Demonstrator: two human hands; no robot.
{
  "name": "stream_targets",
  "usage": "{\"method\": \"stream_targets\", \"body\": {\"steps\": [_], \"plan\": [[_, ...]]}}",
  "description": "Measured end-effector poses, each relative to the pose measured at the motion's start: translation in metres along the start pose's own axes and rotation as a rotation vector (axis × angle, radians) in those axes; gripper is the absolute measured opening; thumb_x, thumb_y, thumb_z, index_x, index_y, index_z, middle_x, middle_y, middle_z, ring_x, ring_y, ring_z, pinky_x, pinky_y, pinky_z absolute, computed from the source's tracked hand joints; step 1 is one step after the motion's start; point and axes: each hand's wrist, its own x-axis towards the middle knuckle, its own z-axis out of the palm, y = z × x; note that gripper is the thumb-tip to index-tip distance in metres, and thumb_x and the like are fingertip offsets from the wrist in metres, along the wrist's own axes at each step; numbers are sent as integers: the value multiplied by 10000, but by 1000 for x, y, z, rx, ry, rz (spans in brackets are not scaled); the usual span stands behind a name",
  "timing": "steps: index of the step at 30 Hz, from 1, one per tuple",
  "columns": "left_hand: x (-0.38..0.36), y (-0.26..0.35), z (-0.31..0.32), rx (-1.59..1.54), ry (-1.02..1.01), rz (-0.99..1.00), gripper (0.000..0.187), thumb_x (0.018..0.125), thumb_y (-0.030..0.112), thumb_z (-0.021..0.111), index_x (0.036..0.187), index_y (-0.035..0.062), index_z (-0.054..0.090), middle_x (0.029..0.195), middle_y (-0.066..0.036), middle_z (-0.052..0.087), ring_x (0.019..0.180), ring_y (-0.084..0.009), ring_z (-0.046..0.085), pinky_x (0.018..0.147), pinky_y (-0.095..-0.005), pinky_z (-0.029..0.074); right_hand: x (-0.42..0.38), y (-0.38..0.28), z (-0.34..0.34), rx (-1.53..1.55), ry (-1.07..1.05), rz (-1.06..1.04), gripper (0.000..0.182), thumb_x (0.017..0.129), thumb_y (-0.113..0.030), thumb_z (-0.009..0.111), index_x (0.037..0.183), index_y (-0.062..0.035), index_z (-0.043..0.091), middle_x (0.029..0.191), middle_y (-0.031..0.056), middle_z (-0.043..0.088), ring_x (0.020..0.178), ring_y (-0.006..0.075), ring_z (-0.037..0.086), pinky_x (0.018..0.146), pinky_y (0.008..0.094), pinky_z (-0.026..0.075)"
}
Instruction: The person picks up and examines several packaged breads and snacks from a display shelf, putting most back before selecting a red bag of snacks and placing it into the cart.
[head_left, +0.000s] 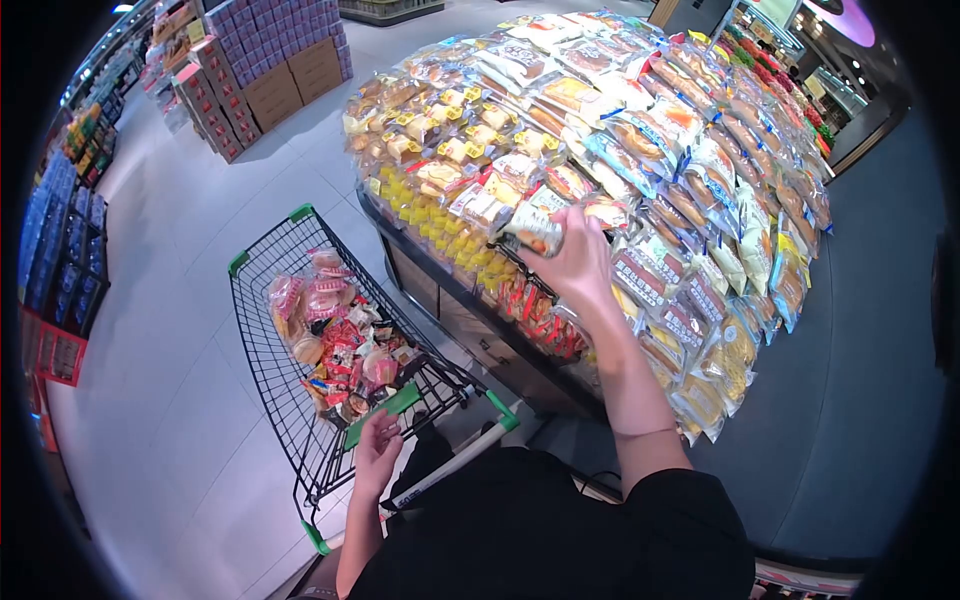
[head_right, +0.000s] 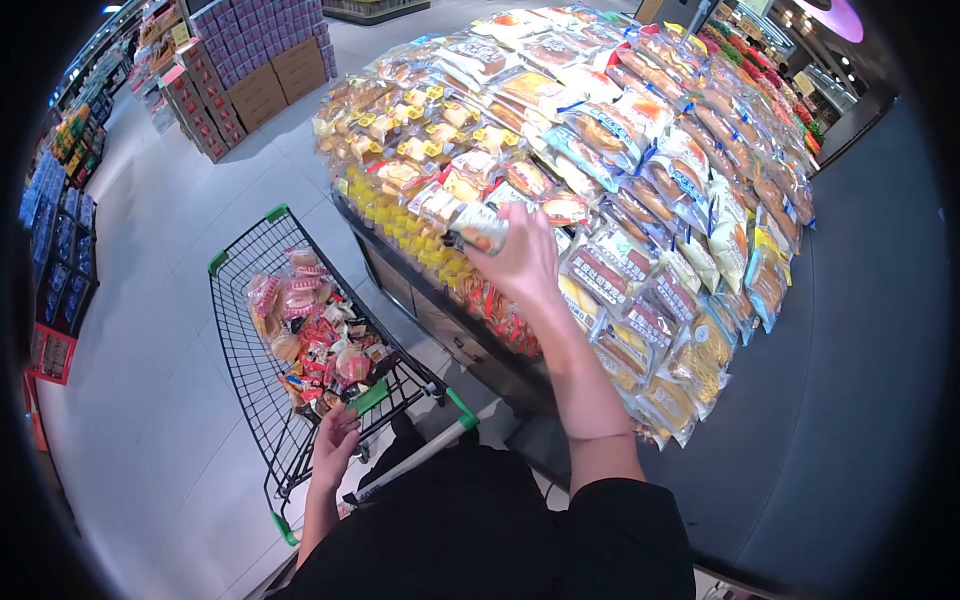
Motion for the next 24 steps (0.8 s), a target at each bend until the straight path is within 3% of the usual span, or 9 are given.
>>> {"method": "stream_targets", "body": {"steps": [2,4,5,7,9,12,16,20,24], "plan": [[-7,-5,0,10,3,-11,552,909,-22,591,1422,49,398,1353,-133,531,1146,-200,555,1000,-342,460,30,27,19,-21,24,-103,606,682,-308,861,1101,-33,519,971,186,626,951,364,587,826,451,475],[-13,-3,1,256,-45,-9,522,908,-4,612,1396,43,431,1322,-121,556,1105,-200,575,960,-339,486,52,39,32,-40,49,-208,591,704,-306,853,1091,-23,507,950,192,630,924,371,596,814,461,483],[-15,-1,2,245,-33,-68,529,898,71,662,1381,7,454,1333,-173,558,1209,-277,572,1029,-369,454,60,38,33,-124,-25,-176,608,718,-317,839,1109,11,508,971,212,653,983,375,589,852,446,487],[-16,7,5,381,-34,-17,547,889,90,672,1383,7,451,1329,-193,559,1209,-297,574,1025,-375,457,78,45,43,-287,-137,-149,624,762,-356,800,1119,63,508,978,231,685,1061,368,581,909,436,493],[-18,23,9,599,-36,22,584,869,172,693,1375,6,452,1311,-241,561,1211,-365,565,1019,-405,457,89,53,55,-341,-140,-142,625,772,-371,791,1124,60,507,981,225,687,1072,361,577,912,439,493],[-19,20,5,829,-41,135,579,870,215,685,1362,11,460,1310,-239,560,1209,-393,551,1016,-425,452,94,66,69,-439,-131,-154,636,783,-395,779,1128,61,499,940,215,691,1046,364,589,897,443,496],[-25,16,-1,874,-43,147,579,864,240,685,1351,16,466,1321,-233,554,1207,-409,542,1018,-438,449,94,73,69,-514,-121,-153,660,796,-410,765,1153,68,482,914,219,697,1018,379,603,895,444,495],[-30,15,-5,922,-47,121,585,851,236,697,1346,21,471,1326,-225,552,1198,-403,551,1008,-437,458,94,79,62,-511,-159,-129,595,809,-366,762,1151,52,512,1011,219,687,1155,376,545,979,473,455],[-30,17,-4,937,-75,68,587,844,241,706,1340,21,480,1326,-216,553,1184,-399,560,994,-441,467,96,81,62,-506,-134,-116,604,798,-353,771,1157,55,508,1018,230,684,1152,391,545,969,484,462]]}}
